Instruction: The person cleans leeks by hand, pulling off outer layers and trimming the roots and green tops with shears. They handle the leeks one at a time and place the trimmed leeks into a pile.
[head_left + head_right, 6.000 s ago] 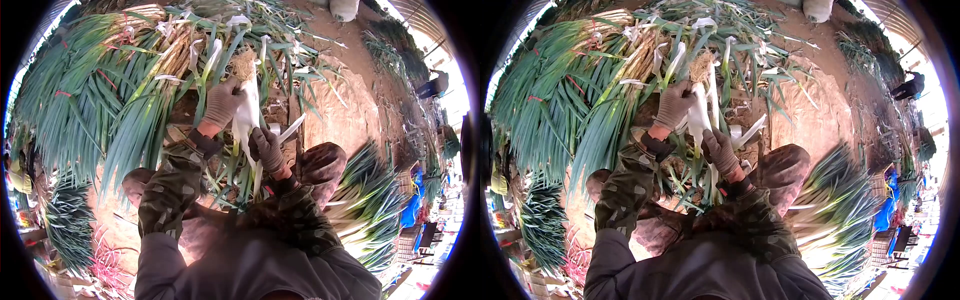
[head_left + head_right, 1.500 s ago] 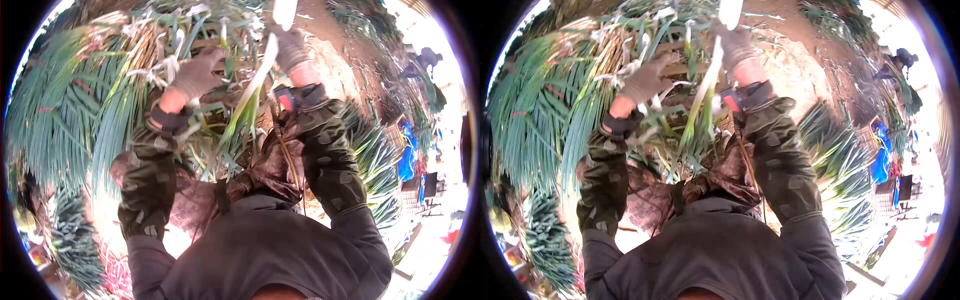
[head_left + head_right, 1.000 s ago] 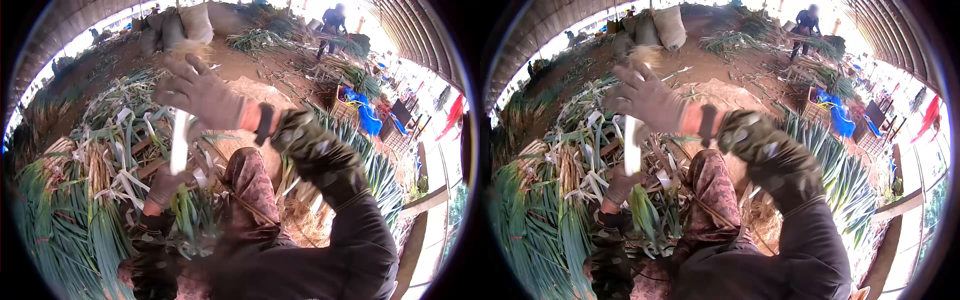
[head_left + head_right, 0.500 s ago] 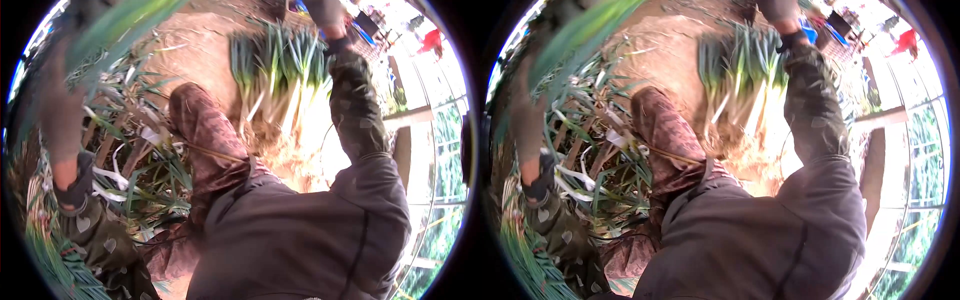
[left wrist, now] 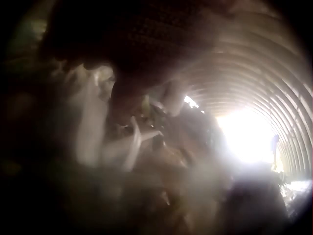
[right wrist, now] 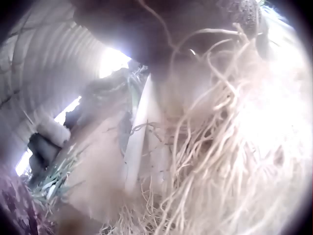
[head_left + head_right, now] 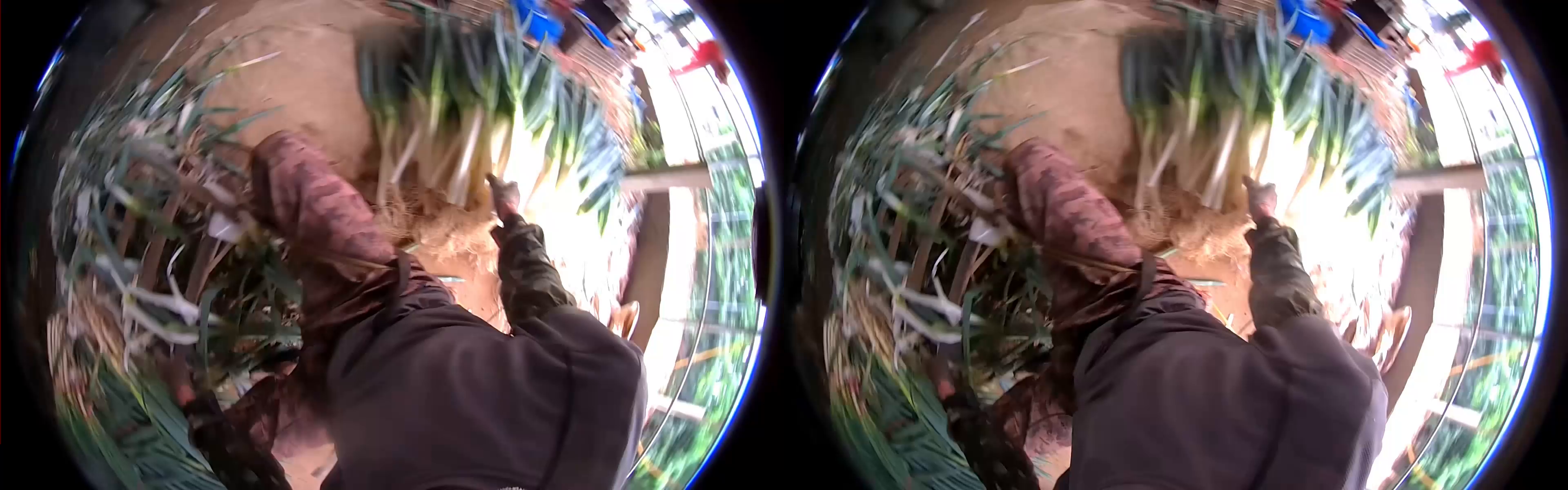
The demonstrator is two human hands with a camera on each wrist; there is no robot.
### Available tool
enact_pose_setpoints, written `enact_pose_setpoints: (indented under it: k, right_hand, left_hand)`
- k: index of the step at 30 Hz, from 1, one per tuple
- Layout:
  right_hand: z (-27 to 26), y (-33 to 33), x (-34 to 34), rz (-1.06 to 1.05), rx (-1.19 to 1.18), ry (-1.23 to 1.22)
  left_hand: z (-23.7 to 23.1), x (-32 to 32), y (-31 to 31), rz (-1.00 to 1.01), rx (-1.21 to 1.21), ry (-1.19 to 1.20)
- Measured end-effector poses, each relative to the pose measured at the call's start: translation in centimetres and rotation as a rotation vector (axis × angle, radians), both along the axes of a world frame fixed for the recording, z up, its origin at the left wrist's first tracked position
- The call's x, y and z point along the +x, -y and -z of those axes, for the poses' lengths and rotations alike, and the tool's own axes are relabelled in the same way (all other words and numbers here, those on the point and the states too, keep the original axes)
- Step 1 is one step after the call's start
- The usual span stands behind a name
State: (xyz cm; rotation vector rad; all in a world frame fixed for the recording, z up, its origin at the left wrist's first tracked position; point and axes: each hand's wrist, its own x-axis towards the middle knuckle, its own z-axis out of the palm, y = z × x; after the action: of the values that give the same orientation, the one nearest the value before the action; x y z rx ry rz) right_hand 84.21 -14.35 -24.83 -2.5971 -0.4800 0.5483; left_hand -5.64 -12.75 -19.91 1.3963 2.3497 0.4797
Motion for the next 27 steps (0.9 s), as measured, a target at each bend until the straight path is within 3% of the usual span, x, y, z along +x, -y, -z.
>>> enact_pose_setpoints:
  k: [1, 2, 3, 4, 5, 6, 7, 9, 11, 12, 13, 15, 17, 18, 19, 21, 23, 24, 25, 27]
  right_hand:
    - [5.5, 1.0, 1.7, -0.037, 0.178, 0.297]
    - [9.1, 1.6, 3.9, -0.135, 0.315, 0.303]
    - [8.2, 1.4, 5.1, -0.47, 0.018, 0.122]
    - [15.0, 2.3, 12.2, -0.811, 0.279, 0.14]
    - [8.0, 0.4, 3.3, -0.194, 0.254, 0.254]
    - [3.3, -1.2, 0.3, -0.162, -0.109, 0.281]
    - [0.7, -3.2, -3.2, -0.083, -0.262, 0.591]
    - [-2.7, -6.7, -4.9, -0.202, -0.113, 0.58]
    - [-4.9, -11.9, -4.7, -0.488, 0.217, 0.477]
    - [-6.4, -14.2, -6.0, -0.707, 0.39, 0.529]
    - [-9.7, -16.4, -9.8, -0.804, 0.546, 0.455]
    - [-17.6, -18.6, -21.9, -0.89, 0.811, 0.151]
    - [-21.5, -18.9, -32.4, -1.241, 0.887, 0.359]
    - [-20.7, -18.8, -37.3, -1.292, 0.895, 0.059]
    - [-18.5, -19.6, -41.4, -1.362, 0.804, 0.113]
    - [-14.1, -21.2, -49.5, -1.506, 0.629, 0.224]
    - [-15.5, -20.6, -56.7, -1.532, 0.219, -0.057]
    - [-10.9, -21.9, -58.3, -1.58, 0.292, -0.084]
    - [-10.7, -20.8, -59.4, -1.633, 0.463, -0.307]
    - [-10.8, -19.9, -60.5, -1.689, 0.374, -0.205]
  left_hand:
    - [0.9, -0.1, -0.1, 0.024, 0.016, -0.038]
    - [1.6, -0.7, 0.5, 0.022, 0.024, -0.094]
    - [2.6, -1.4, 0.9, 0.008, 0.019, -0.168]
    - [2.4, -1.2, 1.4, -0.033, 0.007, -0.24]
    - [4.1, -2.9, 2.0, -0.088, -0.012, -0.308]
    - [4.5, -3.3, 2.9, -0.178, -0.023, -0.361]
    - [4.8, -3.8, 3.3, -0.264, -0.015, -0.401]
    - [1.5, -2.1, 2.3, -0.508, 0.023, -0.333]
    - [2.0, -3.5, 1.7, -0.602, 0.082, -0.338]
    - [0.5, -3.4, 1.1, -0.612, -0.015, -0.192]
    - [2.6, -4.7, 1.0, -0.531, 0.107, -0.185]
    - [-0.1, -2.6, 0.1, -0.462, 0.092, 0.159]
    - [5.6, -4.6, -2.2, -0.429, 0.021, 0.154]
    - [5.0, -3.4, -3.3, -0.461, 0.002, 0.143]
    - [4.2, -2.1, -4.4, -0.494, -0.017, 0.133]
    - [5.8, 0.1, -7.7, -0.325, -0.096, 0.278]
    - [4.9, 3.6, -10.3, -0.293, -0.174, 0.176]
    - [4.2, 5.2, -11.4, -0.304, -0.204, 0.091]
    - [4.3, 6.1, -12.4, -0.301, -0.204, 0.038]
    - [5.4, 7.1, -13.3, -0.238, -0.116, 0.047]
